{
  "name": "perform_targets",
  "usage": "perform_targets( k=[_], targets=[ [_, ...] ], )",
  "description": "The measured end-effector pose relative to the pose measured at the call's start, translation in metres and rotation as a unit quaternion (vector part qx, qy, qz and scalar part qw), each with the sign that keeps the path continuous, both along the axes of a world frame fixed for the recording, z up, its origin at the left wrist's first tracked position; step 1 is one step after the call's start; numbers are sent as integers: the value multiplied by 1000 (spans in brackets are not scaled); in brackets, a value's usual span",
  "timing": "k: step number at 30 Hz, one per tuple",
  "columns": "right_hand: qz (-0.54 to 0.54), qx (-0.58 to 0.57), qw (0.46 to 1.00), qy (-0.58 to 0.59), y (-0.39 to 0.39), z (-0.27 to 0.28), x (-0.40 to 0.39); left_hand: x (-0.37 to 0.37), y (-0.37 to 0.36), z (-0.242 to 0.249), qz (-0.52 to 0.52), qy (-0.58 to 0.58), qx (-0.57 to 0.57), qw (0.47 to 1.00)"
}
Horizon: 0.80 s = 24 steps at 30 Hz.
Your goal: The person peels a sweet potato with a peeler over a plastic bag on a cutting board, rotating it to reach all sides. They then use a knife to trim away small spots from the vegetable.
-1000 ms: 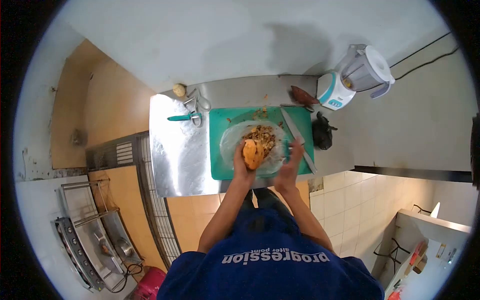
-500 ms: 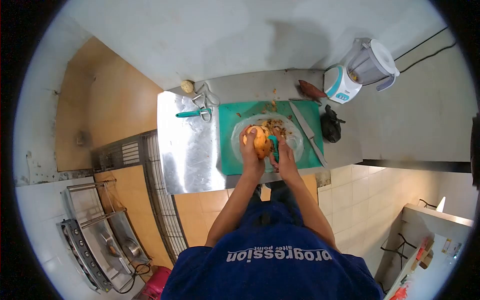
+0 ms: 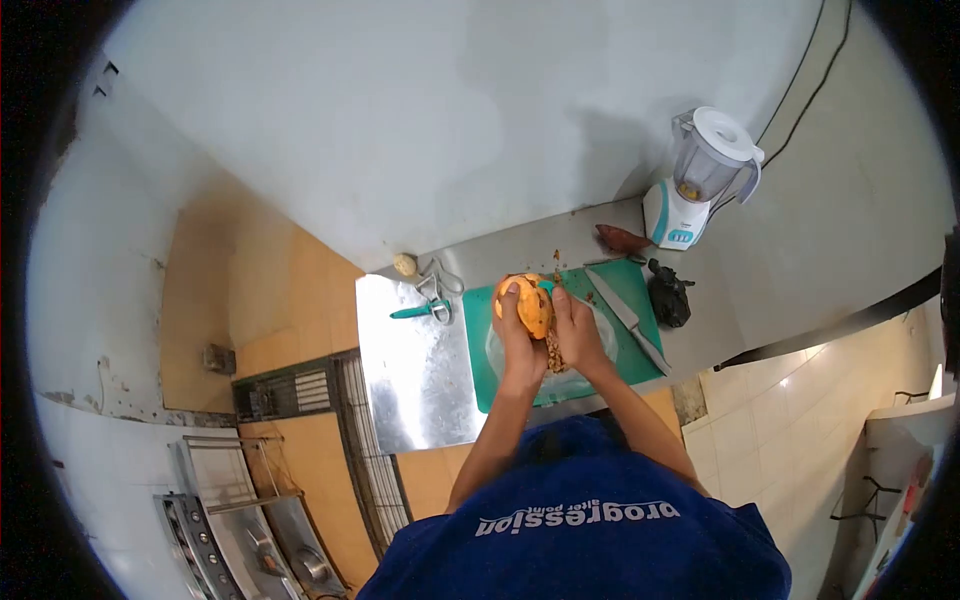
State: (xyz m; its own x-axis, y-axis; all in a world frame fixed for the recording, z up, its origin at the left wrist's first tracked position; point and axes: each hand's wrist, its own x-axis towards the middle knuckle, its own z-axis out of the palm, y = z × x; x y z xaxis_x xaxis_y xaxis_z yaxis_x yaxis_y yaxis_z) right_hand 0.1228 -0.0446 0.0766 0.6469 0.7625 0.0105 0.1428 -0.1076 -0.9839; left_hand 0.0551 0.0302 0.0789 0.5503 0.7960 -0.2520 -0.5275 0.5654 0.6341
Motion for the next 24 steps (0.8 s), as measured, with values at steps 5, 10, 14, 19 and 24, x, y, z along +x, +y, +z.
perform_targets(
  k=[5, 10, 14, 19, 24],
  targets=[
    [4, 18, 999, -50, -4, 13, 14, 17, -2, 2, 11, -11, 33, 999],
    [12, 40, 998, -45, -6, 20, 22, 19, 10, 0, 65, -14, 55, 996],
    [60, 29, 996, -57, -3, 20, 30, 7, 7, 8, 45, -88, -20, 995],
    [79, 36, 988, -129, -8, 44, 25, -1, 5, -4, 55, -136, -104, 984],
    [119, -24, 977, -177, -15, 36, 37, 2, -12, -8, 35, -112, -82, 990]
  ],
)
